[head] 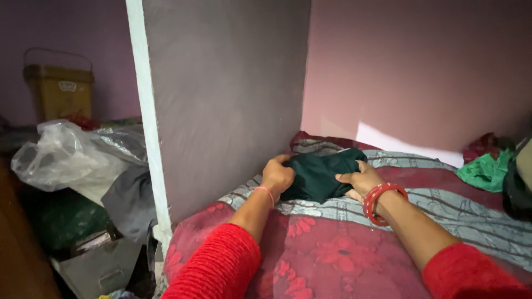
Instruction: The person picks up several garments from a pile on the floor, folds them by hand, and places each folded item onto a nearby shelf.
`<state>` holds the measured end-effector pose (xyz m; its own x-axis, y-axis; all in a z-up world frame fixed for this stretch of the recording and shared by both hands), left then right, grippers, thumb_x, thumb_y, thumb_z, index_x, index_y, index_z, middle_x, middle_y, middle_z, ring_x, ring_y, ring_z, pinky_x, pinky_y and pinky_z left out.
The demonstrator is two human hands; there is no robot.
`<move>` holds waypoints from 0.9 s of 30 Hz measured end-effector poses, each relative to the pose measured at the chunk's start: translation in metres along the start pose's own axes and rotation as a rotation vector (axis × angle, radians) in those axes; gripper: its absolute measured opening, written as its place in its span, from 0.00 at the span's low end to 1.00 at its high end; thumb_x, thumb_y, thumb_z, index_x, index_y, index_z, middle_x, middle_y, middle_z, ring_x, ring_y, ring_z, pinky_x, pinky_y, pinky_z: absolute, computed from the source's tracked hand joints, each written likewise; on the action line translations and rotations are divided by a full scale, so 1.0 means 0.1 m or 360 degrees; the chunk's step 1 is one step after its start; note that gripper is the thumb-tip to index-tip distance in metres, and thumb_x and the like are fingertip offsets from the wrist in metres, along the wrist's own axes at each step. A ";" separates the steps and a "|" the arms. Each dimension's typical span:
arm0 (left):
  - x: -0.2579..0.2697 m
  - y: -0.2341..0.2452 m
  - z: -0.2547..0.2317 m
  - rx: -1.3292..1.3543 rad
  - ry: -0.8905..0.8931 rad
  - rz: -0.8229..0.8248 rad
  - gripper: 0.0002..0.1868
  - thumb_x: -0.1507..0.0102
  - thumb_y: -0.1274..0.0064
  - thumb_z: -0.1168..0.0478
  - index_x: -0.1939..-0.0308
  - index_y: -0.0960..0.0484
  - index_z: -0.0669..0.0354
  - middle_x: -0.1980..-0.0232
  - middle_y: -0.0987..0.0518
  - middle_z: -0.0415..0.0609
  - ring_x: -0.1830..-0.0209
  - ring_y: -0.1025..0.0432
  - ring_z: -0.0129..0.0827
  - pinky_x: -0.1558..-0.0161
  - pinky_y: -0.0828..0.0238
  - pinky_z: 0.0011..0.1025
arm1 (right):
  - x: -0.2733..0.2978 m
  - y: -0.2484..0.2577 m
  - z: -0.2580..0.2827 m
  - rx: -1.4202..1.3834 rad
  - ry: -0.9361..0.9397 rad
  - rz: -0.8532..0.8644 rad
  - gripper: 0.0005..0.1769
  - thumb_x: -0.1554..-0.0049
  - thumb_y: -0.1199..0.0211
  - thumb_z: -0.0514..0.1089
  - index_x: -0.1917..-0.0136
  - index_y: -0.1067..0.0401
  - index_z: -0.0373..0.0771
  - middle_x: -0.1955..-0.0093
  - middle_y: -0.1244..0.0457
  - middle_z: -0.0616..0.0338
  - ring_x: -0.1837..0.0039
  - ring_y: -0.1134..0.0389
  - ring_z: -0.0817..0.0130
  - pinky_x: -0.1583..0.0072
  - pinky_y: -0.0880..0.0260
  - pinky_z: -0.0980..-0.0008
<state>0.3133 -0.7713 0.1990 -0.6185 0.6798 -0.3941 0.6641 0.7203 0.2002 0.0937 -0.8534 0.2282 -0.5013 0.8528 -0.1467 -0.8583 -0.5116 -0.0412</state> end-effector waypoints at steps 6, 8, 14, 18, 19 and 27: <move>0.04 -0.07 -0.01 -0.0480 -0.0430 -0.0087 0.26 0.41 0.49 0.63 0.39 0.19 0.59 0.40 0.19 0.65 0.36 0.25 0.54 0.33 0.31 0.39 | 0.02 -0.01 -0.02 0.0505 0.0009 -0.0185 0.37 0.48 0.32 0.37 0.27 0.40 0.36 0.31 0.36 0.49 0.32 0.31 0.57 0.36 0.28 0.51; 0.24 -0.02 -0.19 -0.0693 -0.0328 -0.0027 0.25 0.38 0.49 0.57 0.37 0.22 0.58 0.34 0.27 0.64 0.35 0.31 0.60 0.33 0.35 0.44 | 0.06 -0.02 0.03 0.1052 0.0261 -0.0349 0.42 0.48 0.28 0.41 0.26 0.43 0.32 0.29 0.39 0.43 0.30 0.35 0.51 0.32 0.33 0.53; 0.71 0.11 -0.64 -0.1239 -0.0525 0.0149 0.26 0.33 0.55 0.47 0.32 0.28 0.45 0.25 0.35 0.52 0.24 0.44 0.57 0.28 0.47 0.58 | 0.24 -0.16 0.11 0.1899 0.0910 -0.0423 0.45 0.48 0.32 0.47 0.22 0.46 0.36 0.23 0.48 0.38 0.22 0.48 0.40 0.24 0.47 0.52; 0.74 0.10 -0.55 -0.1432 -0.0294 0.0527 0.30 0.32 0.61 0.42 0.24 0.40 0.30 0.17 0.50 0.44 0.19 0.57 0.56 0.25 0.62 0.64 | -0.01 -0.15 -0.20 0.2162 0.0766 0.0183 0.33 0.38 0.49 0.58 0.22 0.41 0.51 0.15 0.56 0.51 0.16 0.59 0.45 0.20 0.59 0.54; 0.73 0.11 -0.54 -0.1431 -0.0296 0.0530 0.30 0.32 0.61 0.42 0.24 0.40 0.30 0.17 0.50 0.44 0.19 0.57 0.56 0.25 0.62 0.64 | -0.07 -0.11 -0.26 0.2163 0.0764 0.0181 0.33 0.38 0.49 0.58 0.22 0.41 0.51 0.15 0.56 0.51 0.16 0.59 0.45 0.20 0.59 0.54; 0.80 0.16 -0.53 -0.1519 -0.0109 0.0806 0.32 0.31 0.66 0.40 0.21 0.47 0.26 0.14 0.60 0.40 0.17 0.58 0.56 0.23 0.59 0.58 | -0.32 -0.01 -0.50 0.2437 0.0582 0.0613 0.37 0.34 0.64 0.64 0.19 0.50 0.46 0.15 0.59 0.49 0.14 0.64 0.55 0.18 0.67 0.58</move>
<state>0.2524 -0.6980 0.2189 -0.3195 0.9409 -0.1126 0.2165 0.1881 0.9580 0.1162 -0.8851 0.1830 -0.8416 0.5219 -0.1390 -0.1066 0.0918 0.9901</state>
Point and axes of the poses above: each hand's wrist, its own x-axis away from the middle knuckle, its own y-axis out of the back of the hand, z = x × y, the point moved 2 cm from there along -x, towards the middle knuckle
